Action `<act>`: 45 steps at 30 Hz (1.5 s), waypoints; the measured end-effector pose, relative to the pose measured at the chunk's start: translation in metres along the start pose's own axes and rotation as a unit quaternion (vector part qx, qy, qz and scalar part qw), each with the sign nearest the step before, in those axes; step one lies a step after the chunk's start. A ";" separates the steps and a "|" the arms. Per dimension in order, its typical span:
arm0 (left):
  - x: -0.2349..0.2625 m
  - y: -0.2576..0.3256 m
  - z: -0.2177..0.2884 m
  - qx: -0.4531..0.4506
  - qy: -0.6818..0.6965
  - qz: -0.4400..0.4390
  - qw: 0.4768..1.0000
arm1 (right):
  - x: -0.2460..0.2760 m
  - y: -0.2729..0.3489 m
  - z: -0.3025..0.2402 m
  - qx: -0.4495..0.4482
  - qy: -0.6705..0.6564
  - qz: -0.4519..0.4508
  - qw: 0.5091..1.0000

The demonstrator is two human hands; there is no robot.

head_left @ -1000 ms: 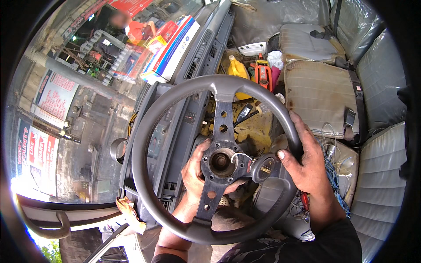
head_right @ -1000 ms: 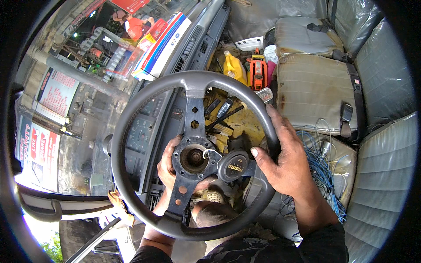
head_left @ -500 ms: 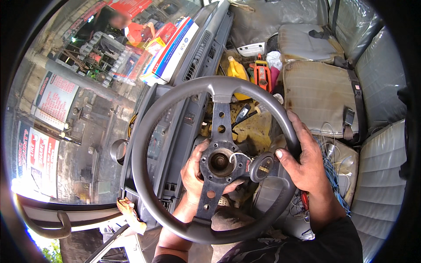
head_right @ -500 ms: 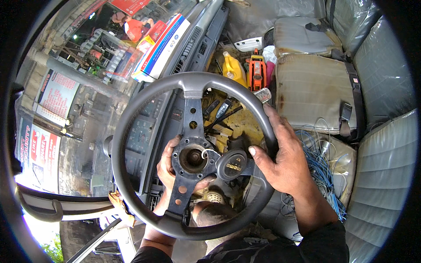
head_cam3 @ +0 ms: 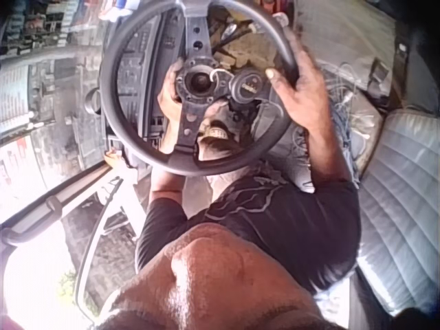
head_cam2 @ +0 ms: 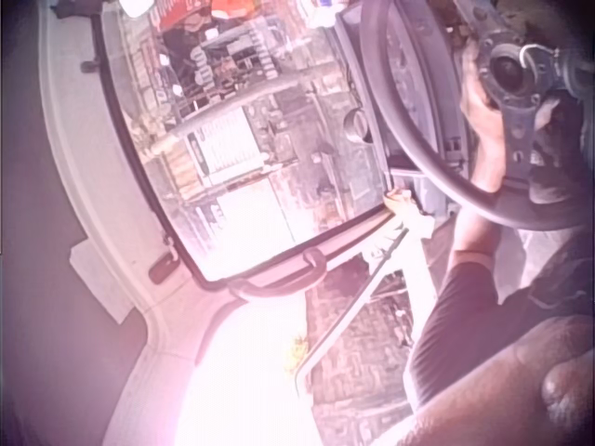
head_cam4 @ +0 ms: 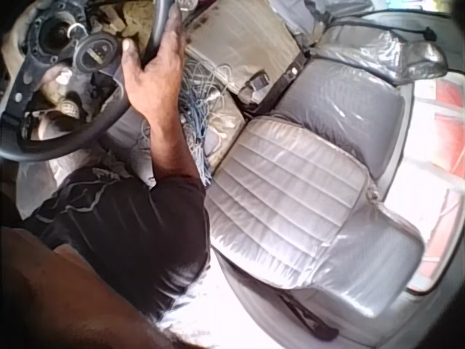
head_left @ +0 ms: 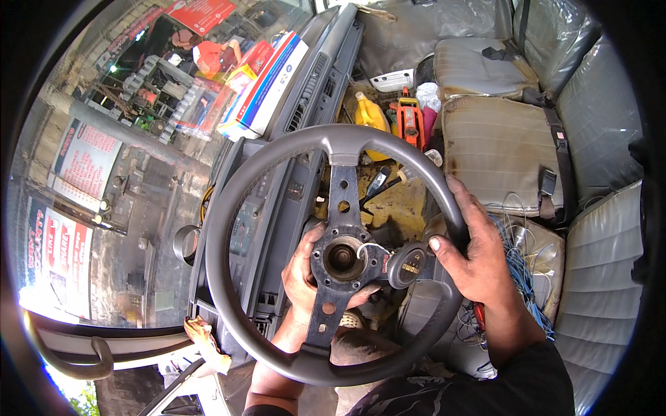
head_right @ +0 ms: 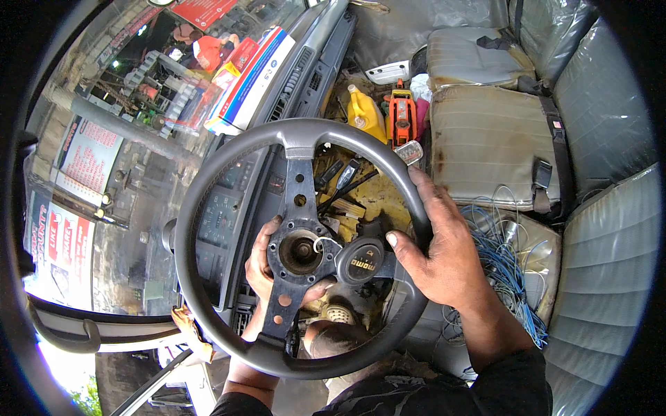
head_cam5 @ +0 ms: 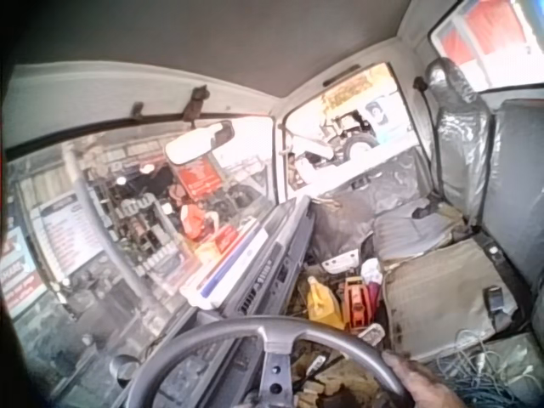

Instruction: The person installs a MOMO steering wheel onto a vehicle's steering column. They align the wheel, insert and tighten the central nut with a screwdriver, and secure the wheel to the column.

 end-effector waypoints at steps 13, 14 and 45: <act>0.012 -0.015 0.005 0.106 0.107 -0.089 0.985 | 0.000 0.013 0.015 -0.103 -0.105 -0.006 0.989; 0.012 -0.015 0.004 0.118 0.120 -0.092 0.981 | 0.001 0.013 0.014 -0.097 -0.078 -0.004 0.992; 0.021 -0.027 0.002 0.060 0.130 -0.169 0.975 | -0.007 0.029 0.012 -0.115 -0.182 -0.021 0.976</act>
Point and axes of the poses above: each hand's wrist, its own y-axis away from the middle knuckle, its own x-axis out of the back of the hand, z = x × y, the point moved 3 cm from there along -y, towards the middle knuckle, and after that the axes turned 6 degrees about -z, right-handed, at the moved point
